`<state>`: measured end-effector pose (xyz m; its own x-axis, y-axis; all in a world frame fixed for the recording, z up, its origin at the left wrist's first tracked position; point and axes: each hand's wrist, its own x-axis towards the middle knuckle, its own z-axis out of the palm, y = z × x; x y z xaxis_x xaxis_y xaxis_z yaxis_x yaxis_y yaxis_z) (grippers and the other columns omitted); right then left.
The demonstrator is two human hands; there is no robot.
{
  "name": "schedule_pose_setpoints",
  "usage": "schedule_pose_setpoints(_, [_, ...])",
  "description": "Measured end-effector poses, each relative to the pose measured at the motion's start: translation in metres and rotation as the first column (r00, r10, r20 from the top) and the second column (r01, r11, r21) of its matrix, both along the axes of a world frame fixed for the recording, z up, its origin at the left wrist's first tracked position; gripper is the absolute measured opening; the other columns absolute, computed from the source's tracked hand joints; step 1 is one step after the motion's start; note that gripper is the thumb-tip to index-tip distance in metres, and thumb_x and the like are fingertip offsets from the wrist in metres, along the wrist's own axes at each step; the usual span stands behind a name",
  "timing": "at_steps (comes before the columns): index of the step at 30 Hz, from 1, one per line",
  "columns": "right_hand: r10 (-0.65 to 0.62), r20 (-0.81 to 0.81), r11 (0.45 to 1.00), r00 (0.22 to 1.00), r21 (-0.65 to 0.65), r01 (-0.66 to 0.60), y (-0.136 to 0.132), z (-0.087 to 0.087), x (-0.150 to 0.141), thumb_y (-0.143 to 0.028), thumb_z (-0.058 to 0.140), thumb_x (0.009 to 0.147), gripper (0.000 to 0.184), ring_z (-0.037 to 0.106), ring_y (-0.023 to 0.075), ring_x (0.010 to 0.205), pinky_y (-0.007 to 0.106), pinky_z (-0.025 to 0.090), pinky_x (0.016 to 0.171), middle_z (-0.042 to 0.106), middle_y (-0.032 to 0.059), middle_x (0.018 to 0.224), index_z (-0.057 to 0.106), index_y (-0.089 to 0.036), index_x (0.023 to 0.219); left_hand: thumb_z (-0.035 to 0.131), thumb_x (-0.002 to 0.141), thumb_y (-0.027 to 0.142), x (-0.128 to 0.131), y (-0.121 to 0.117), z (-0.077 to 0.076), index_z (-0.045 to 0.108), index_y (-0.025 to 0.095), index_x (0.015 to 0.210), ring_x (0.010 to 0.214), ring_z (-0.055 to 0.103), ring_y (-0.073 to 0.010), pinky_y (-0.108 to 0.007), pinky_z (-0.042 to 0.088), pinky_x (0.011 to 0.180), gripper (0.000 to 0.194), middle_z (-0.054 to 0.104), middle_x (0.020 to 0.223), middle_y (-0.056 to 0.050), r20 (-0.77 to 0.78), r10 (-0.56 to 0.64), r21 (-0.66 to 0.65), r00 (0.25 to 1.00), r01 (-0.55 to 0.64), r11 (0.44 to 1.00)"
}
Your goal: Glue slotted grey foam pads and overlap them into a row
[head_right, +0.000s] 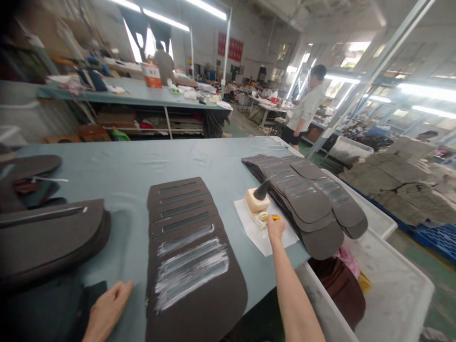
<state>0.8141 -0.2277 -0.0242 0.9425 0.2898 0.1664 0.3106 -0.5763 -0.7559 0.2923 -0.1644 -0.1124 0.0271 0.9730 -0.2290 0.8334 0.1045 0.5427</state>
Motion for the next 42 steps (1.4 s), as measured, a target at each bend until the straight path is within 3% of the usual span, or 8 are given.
schedule_pose_setpoints(6, [-0.025, -0.04, 0.999, 0.999, 0.023, 0.026, -0.014, -0.008, 0.001, -0.036, 0.051, 0.064, 0.041, 0.062, 0.0203, 0.054, 0.027, 0.044, 0.052, 0.064, 0.006, 0.057, 0.068, -0.009, 0.09, 0.041, 0.076, 0.042, -0.001, -0.007, 0.005, 0.039, 0.023, 0.064, 0.055, 0.045, -0.0122, -0.023, 0.033, 0.057, 0.022, 0.043, 0.055, 0.006, 0.037, 0.056, 0.048, 0.998, -0.058, 0.997])
schedule_pose_setpoints(10, [-0.056, 0.017, 0.998, 0.998, 0.002, 0.056, -0.033, -0.009, -0.001, -0.036, 0.054, 0.062, 0.032, 0.06, 0.0219, 0.052, 0.03, 0.044, 0.051, 0.063, 0.0052, 0.055, 0.069, -0.016, 0.083, 0.047, 0.072, 0.034, -0.008, -0.002, 0.0, 0.053, 0.022, 0.089, 0.072, 0.058, -0.0158, -0.027, 0.044, 0.07, 0.022, 0.059, 0.081, 0.0, 0.194, 0.103, 0.089, 0.976, -0.122, 0.989])
schedule_pose_setpoints(15, [0.186, 0.015, 0.981, 0.982, -0.055, -0.185, -0.01, -0.005, -0.053, -0.042, 0.053, 0.065, 0.031, 0.058, 0.0223, 0.052, 0.032, 0.042, 0.053, 0.06, 0.0037, 0.051, 0.068, -0.018, 0.079, 0.05, 0.076, 0.035, 0.004, 0.011, 0.001, 0.057, 0.02, 0.092, 0.091, 0.057, -0.021, -0.037, 0.045, 0.085, 0.023, 0.059, 0.095, -0.006, 0.218, 0.005, 0.262, 0.976, -0.063, 0.963])
schedule_pose_setpoints(21, [0.658, -0.129, 0.753, 0.742, 0.129, -0.645, 0.083, -0.007, -0.184, -0.049, 0.052, 0.07, 0.039, 0.053, 0.0156, 0.051, 0.025, 0.04, 0.053, 0.059, -0.0003, 0.057, 0.065, -0.016, 0.086, 0.053, 0.078, 0.028, 0.046, 0.037, 0.018, 0.054, 0.024, 0.101, 0.102, 0.05, -0.0223, -0.039, 0.039, 0.087, 0.024, 0.058, 0.107, -0.004, 0.082, -0.106, 0.32, 0.991, 0.075, 0.945])
schedule_pose_setpoints(28, [0.842, -0.064, 0.539, 0.536, 0.132, -0.832, 0.164, -0.028, -0.299, -0.042, 0.05, 0.074, 0.027, 0.05, 0.0118, 0.051, 0.021, 0.036, 0.051, 0.057, -0.0038, 0.058, 0.065, -0.022, 0.081, 0.049, 0.081, 0.018, 0.072, 0.076, 0.018, 0.05, 0.025, 0.11, 0.109, 0.045, -0.0235, -0.04, 0.034, 0.09, 0.03, 0.055, 0.118, -0.007, -0.068, -0.16, 0.378, 0.985, 0.174, 0.909])
schedule_pose_setpoints(31, [0.848, -0.05, 0.53, 0.528, 0.021, -0.848, 0.17, -0.038, -0.288, -0.041, 0.048, 0.074, 0.026, 0.049, 0.0125, 0.049, 0.021, 0.034, 0.05, 0.055, -0.0039, 0.055, 0.066, -0.023, 0.08, 0.043, 0.083, 0.015, 0.072, 0.08, 0.017, 0.052, 0.024, 0.107, 0.104, 0.047, -0.0226, -0.039, 0.034, 0.088, 0.028, 0.056, 0.113, -0.007, -0.114, -0.172, 0.358, 0.979, 0.202, 0.912])
schedule_pose_setpoints(38, [0.616, 0.096, 0.774, 0.782, -0.26, -0.578, 0.154, -0.031, -0.159, -0.04, 0.044, 0.074, 0.032, 0.051, 0.0166, 0.056, 0.025, 0.034, 0.056, 0.06, 0.0021, 0.061, 0.067, -0.02, 0.083, 0.041, 0.083, 0.012, 0.069, 0.078, 0.018, 0.051, 0.024, 0.109, 0.104, 0.047, -0.0215, -0.038, 0.034, 0.088, 0.031, 0.055, 0.114, -0.007, -0.102, -0.16, 0.377, 0.982, 0.187, 0.907])
schedule_pose_setpoints(42, [0.664, 0.124, 0.745, 0.737, -0.183, -0.641, 0.16, -0.022, -0.206, -0.039, 0.043, 0.078, 0.03, 0.053, 0.0161, 0.06, 0.025, 0.035, 0.059, 0.063, 0.0031, 0.067, 0.066, -0.02, 0.083, 0.042, 0.082, 0.012, 0.071, 0.079, 0.018, 0.051, 0.024, 0.109, 0.105, 0.047, -0.0221, -0.038, 0.034, 0.088, 0.031, 0.054, 0.114, -0.007, -0.107, -0.156, 0.375, 0.982, 0.185, 0.908])
